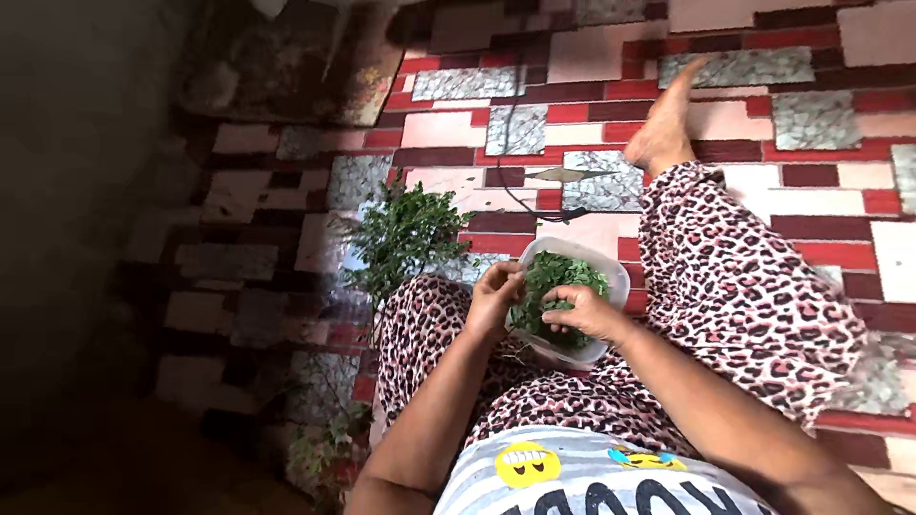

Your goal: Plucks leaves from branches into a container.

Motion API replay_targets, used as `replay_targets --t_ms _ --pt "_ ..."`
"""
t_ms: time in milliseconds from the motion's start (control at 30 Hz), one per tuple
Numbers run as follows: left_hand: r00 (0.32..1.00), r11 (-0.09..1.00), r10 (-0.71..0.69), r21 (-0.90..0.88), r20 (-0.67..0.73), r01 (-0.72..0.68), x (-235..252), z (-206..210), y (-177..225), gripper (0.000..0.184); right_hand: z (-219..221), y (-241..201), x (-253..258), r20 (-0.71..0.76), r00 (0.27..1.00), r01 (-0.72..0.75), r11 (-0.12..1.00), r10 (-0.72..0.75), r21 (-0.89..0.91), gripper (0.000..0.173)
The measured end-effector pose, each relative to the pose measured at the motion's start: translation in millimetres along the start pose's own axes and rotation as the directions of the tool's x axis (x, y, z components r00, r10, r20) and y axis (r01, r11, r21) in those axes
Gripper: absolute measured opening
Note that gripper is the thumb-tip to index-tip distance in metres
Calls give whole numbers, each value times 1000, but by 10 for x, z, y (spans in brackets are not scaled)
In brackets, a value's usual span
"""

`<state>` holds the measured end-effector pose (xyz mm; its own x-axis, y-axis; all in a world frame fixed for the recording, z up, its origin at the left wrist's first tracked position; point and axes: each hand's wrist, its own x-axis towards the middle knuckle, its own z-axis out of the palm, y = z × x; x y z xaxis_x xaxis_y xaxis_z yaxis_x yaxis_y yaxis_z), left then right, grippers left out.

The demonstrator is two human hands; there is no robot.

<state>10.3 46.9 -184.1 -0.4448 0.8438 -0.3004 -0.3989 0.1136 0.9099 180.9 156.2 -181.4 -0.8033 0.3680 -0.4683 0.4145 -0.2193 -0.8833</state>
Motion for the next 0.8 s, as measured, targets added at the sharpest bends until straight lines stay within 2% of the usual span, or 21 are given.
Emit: replay_targets --t_ms 133,233,300,367,400,467,567,800 --pt "990 950 125 297 -64 -101 -5 -6 -13 51 2 -1 0 11 999 50 999 -50 7 31" --pt "962 845 270 490 -45 -215 -32 -7 -7 64 -17 -27 3 11 995 96 994 -96 -42 30" --pt "909 682 414 647 44 -342 -78 -16 32 56 -35 -32 14 5 991 130 989 -130 -66 30" --pt "842 542 509 694 178 -474 -141 -5 92 31 -42 -27 33 -6 987 158 986 -159 -47 28" --pt "833 527 498 679 239 -511 -176 7 115 20 -42 -35 36 -2 986 165 986 -165 -32 28" --pt "858 505 405 705 316 -498 -257 34 155 15 -41 -54 34 -1 985 172 985 -172 11 26" --pt "902 428 283 798 327 -424 -314 66 181 16 -25 -55 49 -24 985 172 982 -170 73 21" --pt "942 399 24 861 335 -317 -290 58 192 26 -56 25 37 -77 966 248 968 -246 25 12"
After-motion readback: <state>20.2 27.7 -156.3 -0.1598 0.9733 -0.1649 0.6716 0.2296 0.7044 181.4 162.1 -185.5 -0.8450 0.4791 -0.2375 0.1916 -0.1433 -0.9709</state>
